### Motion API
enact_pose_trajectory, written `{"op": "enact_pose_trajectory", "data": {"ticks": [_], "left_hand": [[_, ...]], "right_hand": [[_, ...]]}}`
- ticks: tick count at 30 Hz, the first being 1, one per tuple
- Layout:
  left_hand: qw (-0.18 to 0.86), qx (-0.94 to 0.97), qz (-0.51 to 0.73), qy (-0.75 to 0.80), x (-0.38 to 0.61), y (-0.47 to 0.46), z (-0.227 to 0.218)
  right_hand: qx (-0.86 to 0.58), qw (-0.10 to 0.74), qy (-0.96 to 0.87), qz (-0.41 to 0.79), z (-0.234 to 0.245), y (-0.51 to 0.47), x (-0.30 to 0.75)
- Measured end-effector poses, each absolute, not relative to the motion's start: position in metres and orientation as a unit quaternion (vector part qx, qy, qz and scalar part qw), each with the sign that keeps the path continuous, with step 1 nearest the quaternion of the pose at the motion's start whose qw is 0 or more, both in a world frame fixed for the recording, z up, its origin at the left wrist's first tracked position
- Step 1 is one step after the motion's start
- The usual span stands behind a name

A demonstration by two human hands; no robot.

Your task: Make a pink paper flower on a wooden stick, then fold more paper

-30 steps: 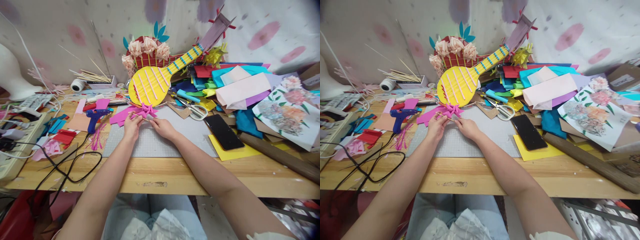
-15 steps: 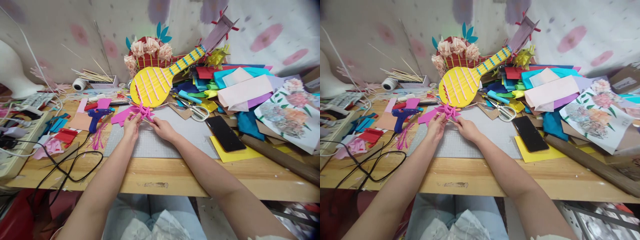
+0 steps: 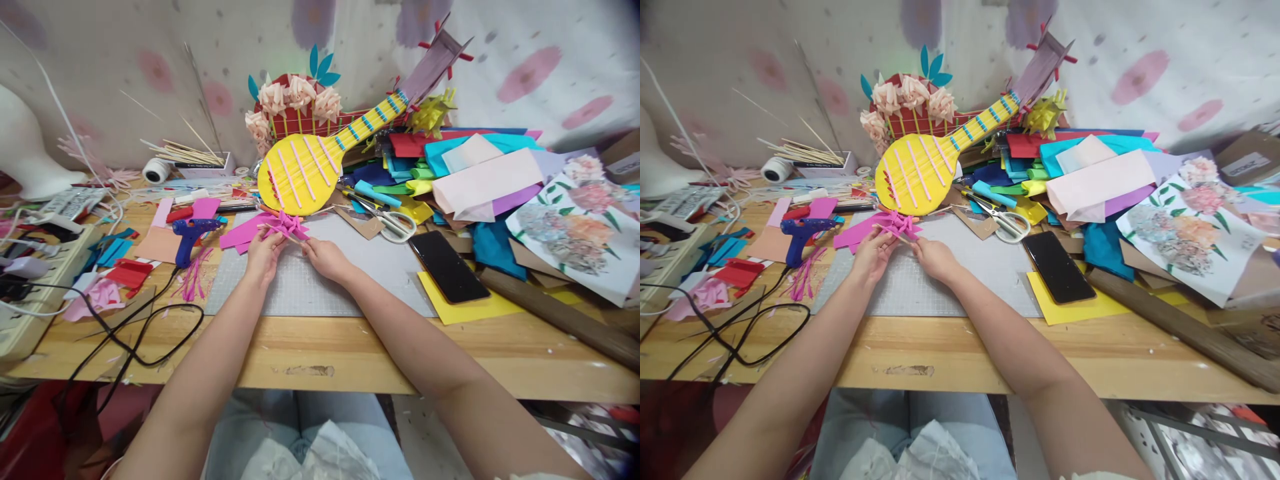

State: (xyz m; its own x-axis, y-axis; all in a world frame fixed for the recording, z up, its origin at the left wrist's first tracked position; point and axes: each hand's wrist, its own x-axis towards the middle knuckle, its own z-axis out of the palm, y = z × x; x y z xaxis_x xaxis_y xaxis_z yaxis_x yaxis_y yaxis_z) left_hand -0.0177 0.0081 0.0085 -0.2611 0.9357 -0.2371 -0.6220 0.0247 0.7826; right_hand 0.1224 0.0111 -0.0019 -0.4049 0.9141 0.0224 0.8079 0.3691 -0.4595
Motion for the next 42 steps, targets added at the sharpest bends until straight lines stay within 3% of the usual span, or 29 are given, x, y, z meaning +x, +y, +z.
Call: {"op": "enact_pose_trajectory", "data": {"ticks": [9,23,30,36,42], "left_hand": [[0.534,0.148,0.680,0.481,-0.0177,0.0091,0.0070],[0.537,0.185,0.670,0.478,-0.0177,0.0077,0.0080],[0.507,0.175,0.688,0.488,-0.0176,0.0089,0.0072],[0.553,0.193,0.656,0.476,-0.0205,0.0074,0.0104],[0.538,0.200,0.660,0.483,-0.0230,0.0082,0.0079]], "right_hand": [[-0.529,0.238,-0.780,0.235,-0.0026,0.0116,0.1271],[-0.537,0.140,-0.816,0.161,-0.0011,0.0125,0.1257],[-0.519,0.196,-0.809,0.194,0.0000,0.0085,0.1253],[-0.532,0.226,-0.788,0.210,0.0002,0.0109,0.1279],[-0.535,0.226,-0.782,0.226,0.0007,0.0116,0.1275]]}}
